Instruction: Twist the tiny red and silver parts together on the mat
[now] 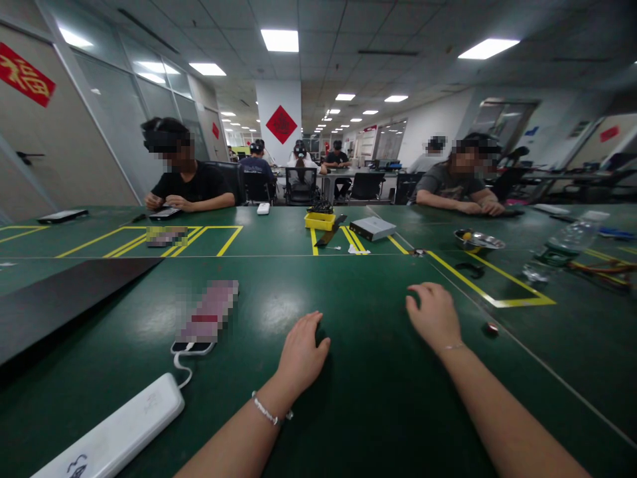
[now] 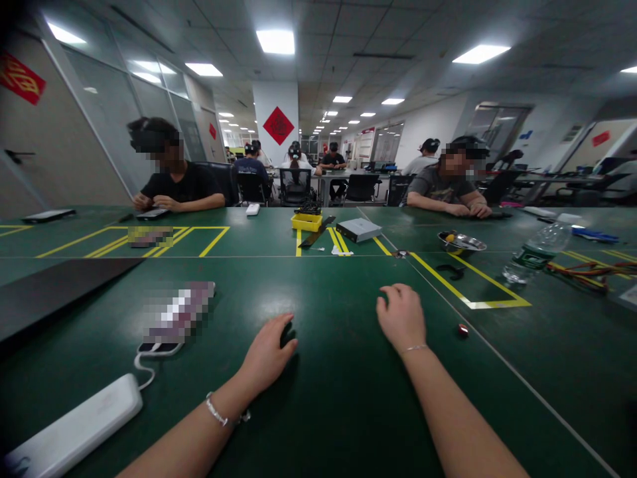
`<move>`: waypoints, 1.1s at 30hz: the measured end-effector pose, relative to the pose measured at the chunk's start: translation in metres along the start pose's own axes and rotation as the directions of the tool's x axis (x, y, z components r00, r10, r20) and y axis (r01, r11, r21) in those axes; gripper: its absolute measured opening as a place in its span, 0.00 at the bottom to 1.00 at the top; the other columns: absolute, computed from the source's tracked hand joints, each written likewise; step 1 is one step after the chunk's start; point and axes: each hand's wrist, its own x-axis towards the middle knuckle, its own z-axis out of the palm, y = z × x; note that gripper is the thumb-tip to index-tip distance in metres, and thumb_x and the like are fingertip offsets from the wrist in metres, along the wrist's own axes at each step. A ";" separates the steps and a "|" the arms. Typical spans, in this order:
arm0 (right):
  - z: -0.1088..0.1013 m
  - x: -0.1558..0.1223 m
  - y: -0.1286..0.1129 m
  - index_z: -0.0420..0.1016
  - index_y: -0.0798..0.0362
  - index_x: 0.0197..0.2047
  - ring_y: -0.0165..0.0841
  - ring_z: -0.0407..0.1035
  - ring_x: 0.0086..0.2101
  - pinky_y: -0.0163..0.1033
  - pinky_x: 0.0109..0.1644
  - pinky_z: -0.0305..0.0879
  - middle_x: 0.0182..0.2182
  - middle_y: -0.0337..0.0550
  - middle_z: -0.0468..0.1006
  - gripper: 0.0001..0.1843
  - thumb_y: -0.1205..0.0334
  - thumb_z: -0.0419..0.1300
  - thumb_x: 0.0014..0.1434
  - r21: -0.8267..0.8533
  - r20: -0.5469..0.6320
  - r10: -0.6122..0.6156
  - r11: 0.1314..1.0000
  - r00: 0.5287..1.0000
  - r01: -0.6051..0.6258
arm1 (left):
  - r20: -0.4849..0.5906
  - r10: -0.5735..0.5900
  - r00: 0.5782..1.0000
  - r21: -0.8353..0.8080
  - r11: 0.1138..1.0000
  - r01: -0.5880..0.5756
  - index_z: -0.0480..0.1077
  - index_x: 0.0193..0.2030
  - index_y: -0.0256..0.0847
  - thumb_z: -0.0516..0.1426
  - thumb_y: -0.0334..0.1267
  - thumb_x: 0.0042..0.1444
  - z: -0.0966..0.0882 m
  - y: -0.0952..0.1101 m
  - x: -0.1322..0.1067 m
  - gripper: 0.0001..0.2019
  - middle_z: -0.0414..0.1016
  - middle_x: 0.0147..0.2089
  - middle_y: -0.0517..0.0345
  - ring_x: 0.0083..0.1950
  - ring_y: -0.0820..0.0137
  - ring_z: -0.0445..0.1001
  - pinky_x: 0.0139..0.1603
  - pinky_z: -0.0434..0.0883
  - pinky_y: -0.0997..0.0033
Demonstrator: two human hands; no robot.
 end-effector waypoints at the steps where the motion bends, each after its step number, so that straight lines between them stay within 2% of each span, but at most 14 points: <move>1: 0.005 -0.006 -0.025 0.71 0.57 0.44 0.41 0.58 0.47 0.47 0.51 0.53 0.44 0.54 0.66 0.18 0.59 0.49 0.53 0.101 0.065 -0.104 0.990 0.992 0.097 | 0.011 0.002 1.000 -0.002 1.000 -0.002 0.59 0.56 0.40 0.52 0.38 0.51 0.000 0.000 0.000 0.23 0.61 0.58 0.49 0.60 0.61 0.56 0.59 0.54 0.57; 3: 0.015 -0.023 -0.069 0.70 0.53 0.46 0.40 0.55 0.51 0.47 0.55 0.48 0.48 0.50 0.65 0.18 0.58 0.49 0.54 0.320 0.194 -0.311 0.917 0.930 0.240 | 0.036 0.006 0.999 -0.021 1.000 -0.006 0.56 0.57 0.40 0.48 0.40 0.55 0.001 0.000 0.000 0.22 0.60 0.59 0.49 0.61 0.62 0.54 0.60 0.53 0.56; 5: 0.024 -0.041 -0.100 0.69 0.47 0.48 0.40 0.50 0.55 0.50 0.57 0.43 0.52 0.45 0.63 0.19 0.55 0.51 0.54 0.494 0.296 -0.484 0.815 0.823 0.302 | 0.072 0.015 0.997 -0.038 0.999 -0.012 0.56 0.58 0.41 0.44 0.41 0.57 0.002 0.001 0.000 0.21 0.62 0.58 0.50 0.61 0.63 0.56 0.60 0.51 0.56; 7: 0.027 -0.051 -0.112 0.67 0.42 0.49 0.41 0.48 0.56 0.53 0.58 0.40 0.54 0.41 0.61 0.20 0.52 0.51 0.53 0.567 0.363 -0.580 0.759 0.729 0.321 | 0.103 0.026 0.994 -0.034 0.999 -0.023 0.56 0.57 0.42 0.44 0.42 0.58 0.002 0.002 0.000 0.21 0.64 0.57 0.52 0.60 0.63 0.57 0.61 0.49 0.54; 8: 0.025 -0.050 -0.110 0.66 0.41 0.50 0.41 0.49 0.56 0.53 0.57 0.41 0.54 0.41 0.62 0.20 0.51 0.51 0.53 0.559 0.384 -0.588 0.762 0.712 0.328 | 0.109 0.027 0.994 -0.029 0.999 -0.024 0.57 0.57 0.43 0.44 0.43 0.57 0.002 0.002 0.000 0.21 0.64 0.56 0.52 0.60 0.63 0.57 0.61 0.49 0.53; 9: 0.023 -0.045 -0.103 0.66 0.42 0.50 0.40 0.51 0.55 0.52 0.57 0.43 0.53 0.41 0.63 0.20 0.51 0.50 0.54 0.515 0.393 -0.558 0.792 0.731 0.327 | 0.111 0.027 0.994 -0.025 0.999 -0.024 0.57 0.56 0.43 0.44 0.43 0.57 0.001 0.003 0.000 0.21 0.65 0.56 0.52 0.60 0.63 0.57 0.60 0.49 0.53; 11: 0.012 -0.026 -0.073 0.67 0.47 0.49 0.41 0.57 0.50 0.50 0.52 0.51 0.49 0.48 0.66 0.20 0.54 0.49 0.55 0.310 0.356 -0.368 0.913 0.859 0.263 | 0.102 0.026 0.994 -0.024 0.999 -0.024 0.58 0.56 0.43 0.45 0.44 0.57 0.001 0.003 -0.001 0.21 0.65 0.56 0.51 0.60 0.62 0.57 0.60 0.49 0.53; 13: 0.000 -0.006 -0.030 0.69 0.54 0.46 0.45 0.61 0.45 0.50 0.45 0.57 0.44 0.57 0.67 0.20 0.55 0.49 0.53 0.005 0.226 -0.051 0.999 0.973 0.052 | 0.097 0.031 0.995 -0.027 0.999 -0.029 0.59 0.56 0.42 0.46 0.44 0.56 0.000 0.003 -0.001 0.21 0.66 0.55 0.51 0.60 0.62 0.57 0.60 0.49 0.53; 14: -0.006 0.001 -0.006 0.69 0.57 0.45 0.47 0.61 0.43 0.51 0.41 0.57 0.42 0.61 0.66 0.21 0.55 0.50 0.52 -0.131 0.145 0.108 0.987 0.984 -0.089 | 0.095 0.034 0.995 -0.025 0.999 -0.032 0.60 0.55 0.43 0.46 0.44 0.56 0.000 0.002 -0.001 0.20 0.66 0.55 0.51 0.60 0.62 0.58 0.60 0.49 0.53; 16: -0.014 0.007 0.039 0.68 0.62 0.45 0.53 0.59 0.43 0.51 0.36 0.57 0.42 0.67 0.64 0.24 0.53 0.51 0.51 -0.291 0.046 0.365 0.896 0.930 -0.337 | 0.095 0.036 0.995 -0.011 0.999 -0.035 0.60 0.55 0.42 0.46 0.44 0.56 0.000 0.001 -0.001 0.20 0.66 0.55 0.51 0.60 0.62 0.58 0.60 0.50 0.53; 18: -0.018 0.003 0.075 0.66 0.64 0.47 0.56 0.58 0.43 0.50 0.33 0.55 0.42 0.71 0.61 0.29 0.50 0.50 0.50 -0.319 0.042 0.554 0.796 0.831 -0.514 | 0.090 0.041 0.995 0.003 0.999 -0.041 0.61 0.54 0.42 0.47 0.43 0.56 0.000 0.000 0.000 0.20 0.66 0.55 0.51 0.59 0.62 0.58 0.60 0.50 0.53; 21: -0.016 -0.008 0.101 0.64 0.64 0.50 0.53 0.60 0.42 0.48 0.32 0.54 0.41 0.71 0.61 0.28 0.52 0.47 0.52 -0.280 0.111 0.657 0.741 0.746 -0.611 | 0.079 0.051 0.996 0.010 0.999 -0.052 0.63 0.52 0.43 0.47 0.43 0.55 0.001 -0.001 0.000 0.18 0.67 0.54 0.50 0.59 0.61 0.59 0.60 0.51 0.52; 25: -0.014 -0.010 0.107 0.68 0.61 0.48 0.45 0.64 0.38 0.44 0.31 0.54 0.38 0.65 0.63 0.22 0.63 0.43 0.54 -0.244 0.179 0.621 0.779 0.763 -0.577 | 0.078 0.074 0.994 0.011 0.997 -0.075 0.65 0.50 0.43 0.48 0.42 0.55 0.000 -0.001 0.000 0.16 0.69 0.52 0.50 0.58 0.60 0.60 0.59 0.52 0.51; 33: -0.017 -0.008 0.107 0.68 0.59 0.48 0.47 0.63 0.40 0.44 0.32 0.55 0.40 0.65 0.65 0.22 0.59 0.46 0.53 -0.254 0.216 0.625 0.778 0.750 -0.575 | 0.101 0.064 0.993 0.007 0.998 -0.066 0.65 0.50 0.43 0.48 0.42 0.55 -0.001 0.000 -0.001 0.17 0.68 0.53 0.52 0.59 0.61 0.59 0.60 0.51 0.52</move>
